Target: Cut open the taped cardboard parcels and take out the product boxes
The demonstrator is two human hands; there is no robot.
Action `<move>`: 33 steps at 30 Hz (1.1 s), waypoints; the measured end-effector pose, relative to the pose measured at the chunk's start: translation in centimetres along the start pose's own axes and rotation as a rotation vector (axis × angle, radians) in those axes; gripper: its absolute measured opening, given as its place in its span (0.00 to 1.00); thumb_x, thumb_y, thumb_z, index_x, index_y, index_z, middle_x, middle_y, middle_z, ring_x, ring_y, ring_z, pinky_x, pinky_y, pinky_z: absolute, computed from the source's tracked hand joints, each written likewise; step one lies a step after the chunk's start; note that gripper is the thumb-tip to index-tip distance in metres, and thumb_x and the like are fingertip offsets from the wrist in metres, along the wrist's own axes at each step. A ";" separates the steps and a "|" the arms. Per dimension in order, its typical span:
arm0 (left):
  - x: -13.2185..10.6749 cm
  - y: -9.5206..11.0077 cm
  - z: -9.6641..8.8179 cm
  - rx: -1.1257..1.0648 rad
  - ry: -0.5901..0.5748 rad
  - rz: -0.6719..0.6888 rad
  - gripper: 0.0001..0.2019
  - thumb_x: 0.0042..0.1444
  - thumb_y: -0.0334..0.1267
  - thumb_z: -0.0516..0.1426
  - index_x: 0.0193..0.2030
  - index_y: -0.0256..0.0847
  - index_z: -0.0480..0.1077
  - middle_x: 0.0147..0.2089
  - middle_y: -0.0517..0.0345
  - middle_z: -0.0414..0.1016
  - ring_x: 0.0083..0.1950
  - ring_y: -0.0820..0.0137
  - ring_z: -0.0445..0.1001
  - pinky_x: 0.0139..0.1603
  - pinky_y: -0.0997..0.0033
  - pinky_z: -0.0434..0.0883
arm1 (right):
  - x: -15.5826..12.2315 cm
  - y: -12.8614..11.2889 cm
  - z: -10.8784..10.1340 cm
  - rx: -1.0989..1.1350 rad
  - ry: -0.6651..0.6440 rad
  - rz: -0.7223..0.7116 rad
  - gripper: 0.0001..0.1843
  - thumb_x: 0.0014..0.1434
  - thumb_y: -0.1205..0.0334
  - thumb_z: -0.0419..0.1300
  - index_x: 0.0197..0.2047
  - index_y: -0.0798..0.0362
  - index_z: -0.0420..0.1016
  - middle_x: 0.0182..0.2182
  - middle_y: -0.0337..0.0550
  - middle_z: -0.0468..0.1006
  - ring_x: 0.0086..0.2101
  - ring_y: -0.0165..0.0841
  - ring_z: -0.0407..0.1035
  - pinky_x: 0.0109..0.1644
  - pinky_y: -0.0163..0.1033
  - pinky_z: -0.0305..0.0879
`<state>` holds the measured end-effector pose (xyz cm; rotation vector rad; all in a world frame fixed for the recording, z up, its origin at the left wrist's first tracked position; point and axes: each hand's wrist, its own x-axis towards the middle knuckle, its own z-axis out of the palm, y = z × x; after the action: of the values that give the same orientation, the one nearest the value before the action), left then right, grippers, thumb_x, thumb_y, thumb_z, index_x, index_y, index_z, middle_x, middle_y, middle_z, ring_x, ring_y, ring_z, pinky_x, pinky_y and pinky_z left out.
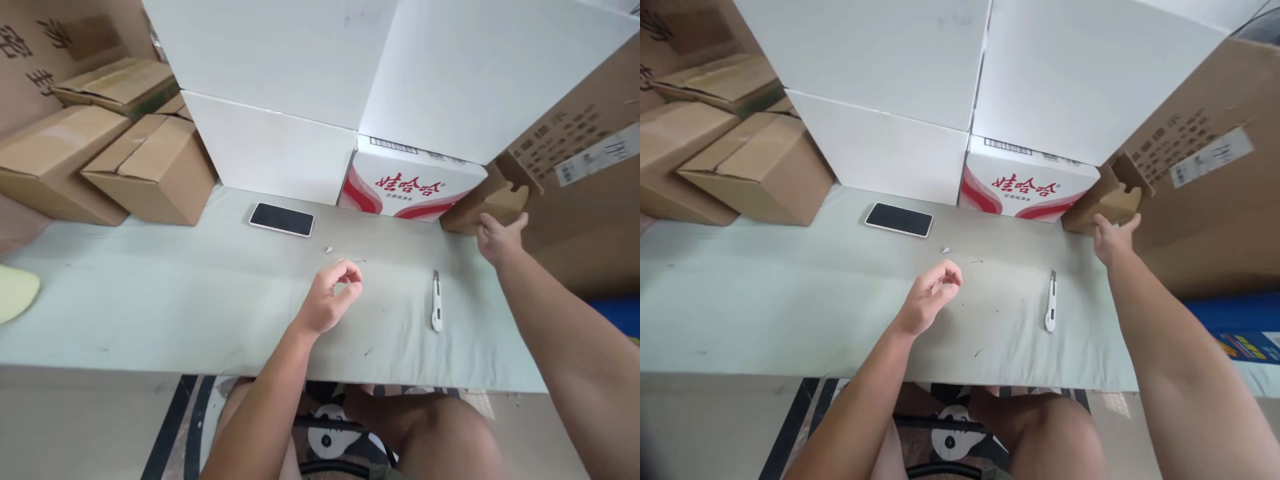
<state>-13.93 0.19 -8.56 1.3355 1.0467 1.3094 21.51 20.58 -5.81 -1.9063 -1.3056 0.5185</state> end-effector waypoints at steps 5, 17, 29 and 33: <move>-0.6 0.7 -1.2 -0.040 0.067 -0.017 0.06 0.56 0.42 0.57 0.30 0.46 0.69 0.35 0.56 0.75 0.41 0.61 0.74 0.53 0.53 0.73 | -2.8 -2.9 2.5 -0.017 -0.269 0.084 0.14 0.52 0.58 0.62 0.43 0.47 0.73 0.40 0.55 0.79 0.37 0.43 0.78 0.58 0.58 0.75; -4.1 2.5 -5.8 -0.380 0.516 0.116 0.20 0.51 0.37 0.55 0.20 0.44 0.43 0.22 0.66 0.42 0.27 0.75 0.44 0.30 0.65 0.45 | -22.9 -23.0 24.1 -0.087 -0.744 -0.859 0.17 0.55 0.55 0.62 0.48 0.47 0.82 0.54 0.48 0.79 0.54 0.45 0.75 0.62 0.56 0.74; -4.8 3.2 -10.6 -0.529 0.823 0.335 0.23 0.55 0.41 0.56 0.20 0.42 0.44 0.21 0.65 0.42 0.26 0.75 0.43 0.28 0.65 0.45 | -32.3 -32.4 31.9 -0.573 -0.500 -1.465 0.33 0.67 0.54 0.60 0.73 0.50 0.65 0.75 0.62 0.57 0.71 0.63 0.53 0.68 0.74 0.55; -4.9 3.0 -10.5 -0.540 0.822 0.347 0.26 0.58 0.45 0.57 0.20 0.42 0.43 0.21 0.65 0.42 0.26 0.75 0.44 0.28 0.65 0.45 | -31.8 -31.6 32.0 -0.592 -0.475 -1.416 0.32 0.68 0.57 0.56 0.73 0.50 0.62 0.70 0.63 0.62 0.65 0.59 0.62 0.63 0.72 0.60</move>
<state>-24.85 -4.43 -6.87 0.5612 0.8790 2.3101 -32.37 8.99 -4.42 -0.7479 -2.8685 -0.2241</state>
